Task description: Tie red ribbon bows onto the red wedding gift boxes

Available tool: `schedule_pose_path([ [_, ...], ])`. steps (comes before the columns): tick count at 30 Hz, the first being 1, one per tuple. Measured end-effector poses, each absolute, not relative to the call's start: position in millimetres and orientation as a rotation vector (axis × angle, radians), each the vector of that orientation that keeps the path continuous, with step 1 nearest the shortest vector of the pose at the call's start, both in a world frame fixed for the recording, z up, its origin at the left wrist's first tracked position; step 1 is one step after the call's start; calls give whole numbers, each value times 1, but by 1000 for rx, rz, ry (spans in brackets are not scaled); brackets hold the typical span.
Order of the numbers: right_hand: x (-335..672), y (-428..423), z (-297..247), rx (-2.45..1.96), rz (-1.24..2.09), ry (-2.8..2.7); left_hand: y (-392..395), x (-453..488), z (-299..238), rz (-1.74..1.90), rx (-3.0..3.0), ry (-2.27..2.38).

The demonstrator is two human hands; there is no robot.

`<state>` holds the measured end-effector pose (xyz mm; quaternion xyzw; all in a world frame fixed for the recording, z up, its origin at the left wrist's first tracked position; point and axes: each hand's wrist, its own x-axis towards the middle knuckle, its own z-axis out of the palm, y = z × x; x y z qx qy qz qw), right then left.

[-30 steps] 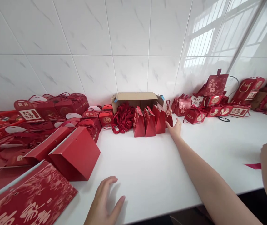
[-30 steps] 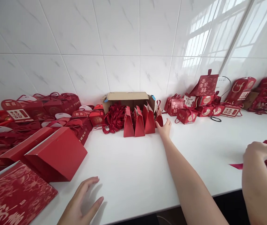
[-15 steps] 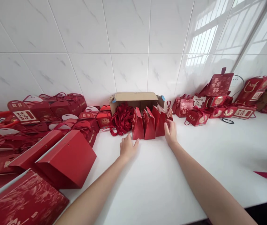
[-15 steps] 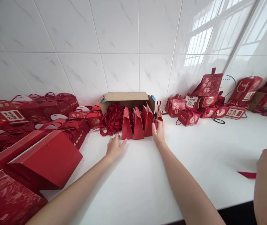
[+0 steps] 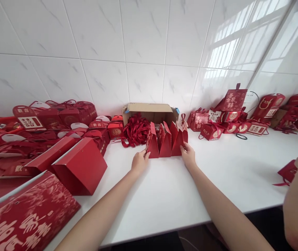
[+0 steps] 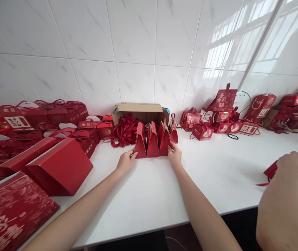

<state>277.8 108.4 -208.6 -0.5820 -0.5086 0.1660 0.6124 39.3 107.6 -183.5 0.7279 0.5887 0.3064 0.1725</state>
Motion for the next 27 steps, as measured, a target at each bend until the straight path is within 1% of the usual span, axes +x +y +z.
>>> schedule_pose_path([
  [9, 279, 30, -205, -1363, 437, -1124, 23, 35, -171, 728, 2278, 1597],
  [11, 278, 14, -203, -1404, 409, -1085, 0, 24, -154, 705, 2338, 1586],
  [13, 275, -5, -200, -1448, 338, -1048, -21, 4, -124, 725, 2413, 1614],
  [15, 269, -25, -201, -1462, 282, -1022, -36, -28, -85, 737, 2589, 1799],
  [17, 264, -43, -204, -1449, 296, -1007, -38, -67, -46, 755, 2586, 2152],
  [18, 262, -50, -206, -1453, 328, -1003, -35, -87, -30, 672, 2490, 2346],
  [20, 260, -60, -212, -1492, 438, -970, -21, -121, -8, 347, 2183, 2575],
  [21, 261, -62, -215, -1518, 501, -942, -13, -134, -3, 180, 2063, 2552],
  [23, 264, -64, -218, -1550, 601, -883, 2, -149, 1, 18, 2047, 2446],
  [27, 269, -63, -221, -1528, 638, -845, 15, -148, -7, 32, 2166, 2356],
])
